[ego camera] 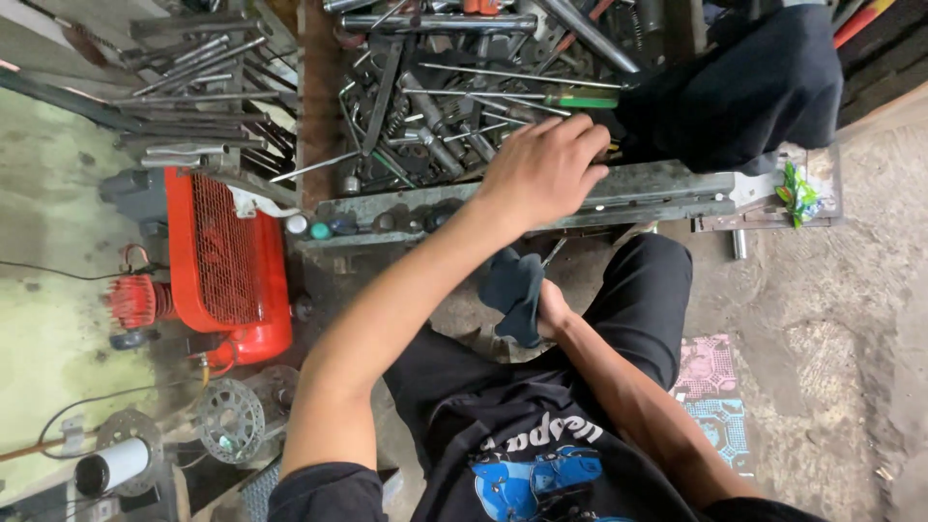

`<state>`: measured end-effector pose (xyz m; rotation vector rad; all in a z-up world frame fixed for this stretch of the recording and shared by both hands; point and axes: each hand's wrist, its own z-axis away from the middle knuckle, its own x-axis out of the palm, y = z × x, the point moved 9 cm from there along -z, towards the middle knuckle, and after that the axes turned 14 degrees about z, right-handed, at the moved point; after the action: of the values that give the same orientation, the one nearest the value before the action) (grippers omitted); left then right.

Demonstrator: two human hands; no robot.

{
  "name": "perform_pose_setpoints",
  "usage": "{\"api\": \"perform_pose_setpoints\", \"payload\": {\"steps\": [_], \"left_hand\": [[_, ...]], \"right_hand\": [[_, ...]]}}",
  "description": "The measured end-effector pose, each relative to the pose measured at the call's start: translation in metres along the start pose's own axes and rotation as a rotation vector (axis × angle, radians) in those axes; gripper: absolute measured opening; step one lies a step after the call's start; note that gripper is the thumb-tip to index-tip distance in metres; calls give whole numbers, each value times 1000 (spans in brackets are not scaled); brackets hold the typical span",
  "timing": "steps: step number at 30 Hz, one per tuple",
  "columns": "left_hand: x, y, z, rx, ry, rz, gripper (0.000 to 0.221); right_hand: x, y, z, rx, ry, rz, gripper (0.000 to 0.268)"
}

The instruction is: Cleaning a small metal motorcycle component using a cloth and a thin tool.

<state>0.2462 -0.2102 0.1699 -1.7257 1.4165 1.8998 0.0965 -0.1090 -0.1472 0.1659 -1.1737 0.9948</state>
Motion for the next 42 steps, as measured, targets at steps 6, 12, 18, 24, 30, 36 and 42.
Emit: {"api": "perform_pose_setpoints", "payload": {"steps": [6,12,18,24,30,36,42], "left_hand": [[111,-82,-63,94,-340,-497,23],[142,-89,-73,199,-375,-594,22],[125,-75,-73,227,-348,-652,15],[63,-59,-80,133,-134,-242,27],[-67,10,-29,179,250,173,30],[-112,28,111,-31,344,475,37],[-25,-42,251,-312,526,1016,41]], "right_hand": [[-60,13,-25,-61,140,-40,48],[-32,-18,-2,-104,138,-121,44],[-68,10,-28,-113,64,-64,46],[-36,-14,0,-50,133,-23,54],[-13,-33,15,-106,114,3,62],[7,-47,28,-186,101,160,62],[-11,-18,12,-235,78,199,43]]}}
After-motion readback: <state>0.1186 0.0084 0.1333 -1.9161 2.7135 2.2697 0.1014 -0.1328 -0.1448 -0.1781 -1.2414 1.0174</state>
